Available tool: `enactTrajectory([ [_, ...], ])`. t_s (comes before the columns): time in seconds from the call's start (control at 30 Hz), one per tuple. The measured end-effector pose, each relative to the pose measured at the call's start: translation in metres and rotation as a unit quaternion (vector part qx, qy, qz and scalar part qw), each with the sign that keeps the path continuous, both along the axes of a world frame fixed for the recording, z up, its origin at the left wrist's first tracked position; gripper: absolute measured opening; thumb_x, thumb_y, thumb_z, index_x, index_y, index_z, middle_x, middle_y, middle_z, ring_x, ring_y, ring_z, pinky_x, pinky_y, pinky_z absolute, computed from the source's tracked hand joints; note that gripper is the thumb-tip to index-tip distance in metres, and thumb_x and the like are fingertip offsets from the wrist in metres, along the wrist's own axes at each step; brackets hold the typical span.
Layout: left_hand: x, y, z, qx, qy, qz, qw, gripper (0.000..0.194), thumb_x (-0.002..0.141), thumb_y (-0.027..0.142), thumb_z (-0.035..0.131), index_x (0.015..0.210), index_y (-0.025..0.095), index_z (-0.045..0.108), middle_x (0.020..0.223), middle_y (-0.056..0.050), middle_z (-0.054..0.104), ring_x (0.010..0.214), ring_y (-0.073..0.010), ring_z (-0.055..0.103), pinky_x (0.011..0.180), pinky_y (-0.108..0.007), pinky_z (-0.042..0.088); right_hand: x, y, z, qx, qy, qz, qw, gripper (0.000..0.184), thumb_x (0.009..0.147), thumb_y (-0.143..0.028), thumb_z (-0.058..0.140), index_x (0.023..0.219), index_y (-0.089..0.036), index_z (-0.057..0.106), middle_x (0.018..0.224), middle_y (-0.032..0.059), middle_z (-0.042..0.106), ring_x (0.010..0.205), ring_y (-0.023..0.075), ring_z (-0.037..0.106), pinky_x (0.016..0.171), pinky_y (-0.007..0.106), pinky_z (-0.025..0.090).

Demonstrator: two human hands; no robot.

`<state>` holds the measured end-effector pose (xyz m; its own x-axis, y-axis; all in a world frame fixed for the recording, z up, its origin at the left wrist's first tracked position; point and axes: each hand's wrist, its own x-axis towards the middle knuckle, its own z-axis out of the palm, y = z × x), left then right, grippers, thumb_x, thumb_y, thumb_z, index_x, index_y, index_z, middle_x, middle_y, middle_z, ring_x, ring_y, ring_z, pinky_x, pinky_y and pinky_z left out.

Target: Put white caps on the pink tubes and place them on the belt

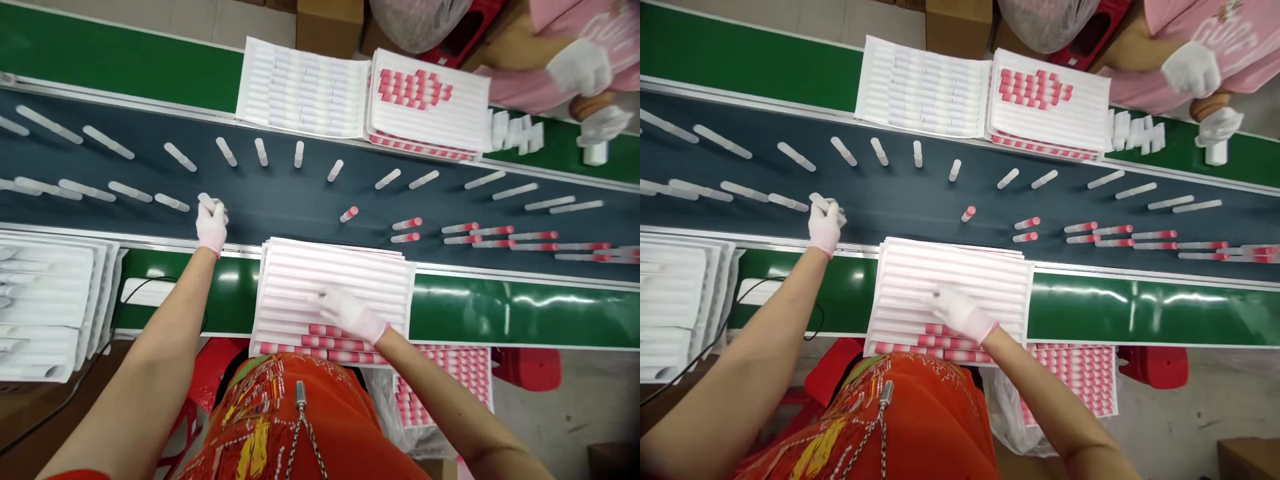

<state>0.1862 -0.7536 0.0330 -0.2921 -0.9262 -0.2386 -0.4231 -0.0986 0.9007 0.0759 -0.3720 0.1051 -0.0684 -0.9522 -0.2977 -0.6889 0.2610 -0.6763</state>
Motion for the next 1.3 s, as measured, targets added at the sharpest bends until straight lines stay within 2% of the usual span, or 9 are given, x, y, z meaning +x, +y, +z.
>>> enactTrajectory([
  [0.1, 0.015, 0.053, 0.034, 0.057, 0.057, -0.041, 0.996, 0.039, 0.087, 0.037, 0.059, 0.122, 0.021, 0.053, 0.089, -0.002, 0.060, 0.077, -0.0143, 0.062, 0.073, -0.028, 0.057, 0.043, 0.020, 0.002, 0.056, 0.032, 0.169, 0.983, 0.024, 0.095, -0.028, 0.056, 0.116, -0.025, 0.069, 0.112, 0.0112, 0.062, 0.090, 0.0234, 0.057, 0.076, 0.034, 0.047],
  [0.2, 0.037, 0.107, 0.065, 0.090, 0.041, -0.117, 0.988, 0.044, 0.083, 0.038, 0.064, 0.121, 0.018, 0.056, 0.093, -0.005, 0.062, 0.081, -0.0160, 0.062, 0.070, -0.028, 0.056, 0.055, 0.023, -0.003, 0.124, 0.083, 0.170, 0.974, 0.017, 0.095, -0.024, 0.055, 0.101, -0.017, 0.069, 0.108, 0.0146, 0.064, 0.087, 0.0237, 0.058, 0.073, 0.033, 0.045],
  [0.3, 0.052, 0.150, 0.082, 0.164, 0.032, -0.182, 0.969, 0.042, 0.079, 0.043, 0.068, 0.110, 0.016, 0.059, 0.084, -0.003, 0.061, 0.071, -0.0148, 0.059, 0.062, -0.026, 0.052, 0.045, 0.017, -0.004, 0.140, 0.065, 0.067, 0.986, 0.011, 0.091, -0.015, 0.056, 0.087, -0.014, 0.067, 0.100, 0.0145, 0.068, 0.089, 0.0238, 0.060, 0.078, 0.035, 0.046],
  [0.4, 0.055, 0.183, 0.094, 0.239, 0.070, -0.227, 0.941, 0.045, 0.078, 0.051, 0.068, 0.106, 0.016, 0.057, 0.071, 0.003, 0.054, 0.057, -0.0117, 0.051, 0.051, -0.024, 0.045, 0.025, 0.004, 0.007, 0.051, -0.109, -0.140, 0.983, 0.012, 0.088, -0.017, 0.058, 0.097, -0.016, 0.065, 0.083, 0.0067, 0.069, 0.084, 0.0209, 0.062, 0.081, 0.036, 0.049],
  [0.53, 0.047, 0.210, 0.112, 0.299, 0.078, -0.287, 0.907, 0.044, 0.080, 0.056, 0.067, 0.099, 0.018, 0.054, 0.060, 0.008, 0.044, 0.047, -0.0084, 0.040, 0.042, -0.020, 0.031, -0.003, -0.032, 0.037, -0.148, -0.335, -0.406, 0.837, 0.042, 0.086, -0.036, 0.064, 0.124, -0.018, 0.057, 0.082, 0.0021, 0.069, 0.076, 0.0177, 0.065, 0.075, 0.035, 0.052],
  [0.67, 0.037, 0.218, 0.130, 0.336, 0.104, -0.343, 0.871, 0.052, 0.076, 0.066, 0.068, 0.090, 0.018, 0.052, 0.053, 0.010, 0.038, 0.041, -0.0056, 0.029, 0.040, -0.020, 0.023, -0.011, -0.065, 0.063, -0.235, -0.376, -0.481, 0.756, 0.048, 0.075, -0.042, 0.076, 0.116, -0.021, 0.063, 0.100, 0.0057, 0.070, 0.086, 0.0180, 0.065, 0.074, 0.033, 0.054],
  [0.87, 0.027, 0.210, 0.148, 0.333, 0.098, -0.377, 0.859, 0.053, 0.075, 0.069, 0.067, 0.080, 0.019, 0.051, 0.049, 0.010, 0.034, 0.041, -0.0056, 0.024, 0.041, -0.021, 0.020, -0.011, -0.062, 0.081, -0.203, -0.385, -0.424, 0.794, 0.048, 0.075, -0.039, 0.078, 0.119, -0.022, 0.069, 0.114, 0.0075, 0.071, 0.103, 0.0226, 0.064, 0.084, 0.036, 0.057],
  [1.0, 0.023, 0.206, 0.152, 0.325, 0.069, -0.399, 0.855, 0.046, 0.077, 0.063, 0.067, 0.078, 0.020, 0.050, 0.051, 0.009, 0.034, 0.042, -0.0067, 0.026, 0.044, -0.022, 0.023, -0.017, -0.053, 0.085, -0.145, -0.393, -0.340, 0.842, 0.041, 0.080, -0.037, 0.073, 0.118, -0.022, 0.072, 0.112, 0.0068, 0.072, 0.088, 0.0191, 0.066, 0.080, 0.036, 0.058],
  [1.3, 0.008, 0.222, 0.121, 0.054, -0.093, -0.380, 0.919, 0.021, 0.089, 0.037, 0.054, 0.087, 0.021, 0.067, 0.082, -0.005, 0.069, 0.086, -0.0248, 0.067, 0.079, -0.036, 0.052, 0.025, -0.064, 0.101, -0.146, -0.284, -0.411, 0.854, 0.009, 0.073, -0.025, 0.072, 0.080, -0.020, 0.072, 0.089, 0.0020, 0.070, 0.086, 0.0187, 0.064, 0.080, 0.032, 0.052],
])
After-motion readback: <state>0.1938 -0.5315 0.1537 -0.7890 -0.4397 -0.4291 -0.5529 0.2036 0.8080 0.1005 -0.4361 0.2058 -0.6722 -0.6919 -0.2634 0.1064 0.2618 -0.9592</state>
